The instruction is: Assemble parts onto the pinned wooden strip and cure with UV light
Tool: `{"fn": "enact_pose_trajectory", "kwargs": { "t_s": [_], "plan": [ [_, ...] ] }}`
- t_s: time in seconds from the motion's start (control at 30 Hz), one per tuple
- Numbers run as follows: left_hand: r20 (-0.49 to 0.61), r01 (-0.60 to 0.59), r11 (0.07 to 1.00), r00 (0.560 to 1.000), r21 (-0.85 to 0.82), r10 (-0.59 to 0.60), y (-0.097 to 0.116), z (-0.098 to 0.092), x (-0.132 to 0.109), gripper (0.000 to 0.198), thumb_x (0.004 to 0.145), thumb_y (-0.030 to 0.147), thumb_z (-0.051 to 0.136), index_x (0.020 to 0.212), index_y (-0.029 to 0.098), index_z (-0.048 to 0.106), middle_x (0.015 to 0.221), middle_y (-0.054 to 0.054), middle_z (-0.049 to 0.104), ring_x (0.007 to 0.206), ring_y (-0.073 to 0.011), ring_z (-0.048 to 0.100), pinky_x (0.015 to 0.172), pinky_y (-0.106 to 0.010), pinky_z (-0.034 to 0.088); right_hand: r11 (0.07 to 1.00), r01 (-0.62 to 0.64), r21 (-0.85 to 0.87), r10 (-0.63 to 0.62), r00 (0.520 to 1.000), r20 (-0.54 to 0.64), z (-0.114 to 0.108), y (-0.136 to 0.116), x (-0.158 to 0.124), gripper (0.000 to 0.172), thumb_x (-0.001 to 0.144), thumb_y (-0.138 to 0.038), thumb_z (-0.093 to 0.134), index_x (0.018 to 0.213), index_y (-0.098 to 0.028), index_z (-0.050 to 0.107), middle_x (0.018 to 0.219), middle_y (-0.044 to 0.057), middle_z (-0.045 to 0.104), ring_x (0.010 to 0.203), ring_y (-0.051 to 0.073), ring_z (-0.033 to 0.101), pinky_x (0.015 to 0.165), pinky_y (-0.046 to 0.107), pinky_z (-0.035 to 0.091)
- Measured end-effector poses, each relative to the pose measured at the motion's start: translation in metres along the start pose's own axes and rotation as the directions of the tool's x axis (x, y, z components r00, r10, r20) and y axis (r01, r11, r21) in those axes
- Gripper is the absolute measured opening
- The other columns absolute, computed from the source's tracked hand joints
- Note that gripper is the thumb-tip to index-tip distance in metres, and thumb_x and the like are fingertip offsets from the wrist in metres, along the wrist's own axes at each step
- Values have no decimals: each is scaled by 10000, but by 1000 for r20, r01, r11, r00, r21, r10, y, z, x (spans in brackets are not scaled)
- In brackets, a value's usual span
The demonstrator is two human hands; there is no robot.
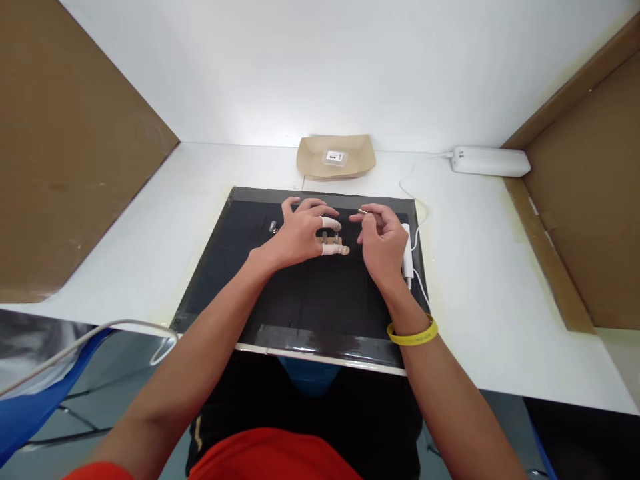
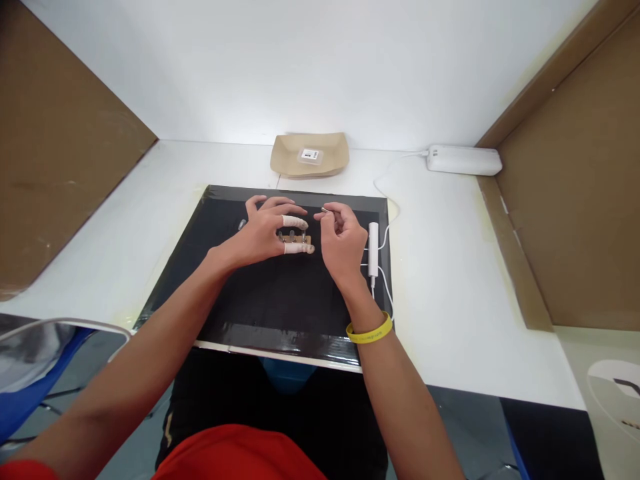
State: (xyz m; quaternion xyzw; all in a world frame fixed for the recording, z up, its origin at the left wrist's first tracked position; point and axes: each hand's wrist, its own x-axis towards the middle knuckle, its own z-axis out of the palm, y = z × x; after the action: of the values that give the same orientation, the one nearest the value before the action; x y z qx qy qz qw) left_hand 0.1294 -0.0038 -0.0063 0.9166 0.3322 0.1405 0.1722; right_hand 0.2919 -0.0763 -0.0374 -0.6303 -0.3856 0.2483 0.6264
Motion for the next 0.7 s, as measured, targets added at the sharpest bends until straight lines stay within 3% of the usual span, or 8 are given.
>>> {"fn": "enact_pose_trajectory", "kwargs": {
  "t_s": [0.1, 0.27, 0.53, 0.7],
  "plan": [
    [10, -16, 1000, 1000, 0, 16, 0, 0, 0, 364, 807, 509, 892, 1081, 287, 801, 1381, -54, 731, 1412, -332, 523, 1203, -582, 125, 1000, 4, 2, -4, 1000, 1, 0, 0, 0, 199, 903, -343, 555, 1007, -230, 682, 883, 23, 825, 666, 147, 682, 679, 312, 526],
    [51, -29, 999, 998, 16, 28, -2, 1, 4, 543, 763, 587, 896, 1186, 267, 778, 1432, -100, 694, 1448, -362, 478, 1193, -597, 137, 1000, 6, 2, -6, 1000, 0, 0, 0, 0, 196, 904, -339, 558, 1007, -227, 680, 893, 32, 826, 685, 150, 689, 682, 310, 526],
    [114, -11, 1000, 993, -18, 13, -5, 1, 15, 291, 790, 536, 885, 910, 277, 826, 1335, -51, 754, 1408, -357, 513, 1211, -629, 93, 1000, 6, 15, -6, 1000, -4, 0, 2, 1, 204, 898, -350, 562, 1006, -225, 681, 888, 34, 825, 688, 152, 696, 660, 304, 524],
    [113, -11, 999, 993, -35, 15, -3, 0, 15, 243, 807, 486, 886, 897, 268, 826, 1294, -52, 775, 1398, -342, 541, 1206, -637, 100, 1000, 5, 11, -5, 1000, -4, 0, 3, 1, 204, 899, -347, 560, 1006, -225, 684, 878, 32, 823, 682, 150, 697, 666, 305, 527]
  ]
}}
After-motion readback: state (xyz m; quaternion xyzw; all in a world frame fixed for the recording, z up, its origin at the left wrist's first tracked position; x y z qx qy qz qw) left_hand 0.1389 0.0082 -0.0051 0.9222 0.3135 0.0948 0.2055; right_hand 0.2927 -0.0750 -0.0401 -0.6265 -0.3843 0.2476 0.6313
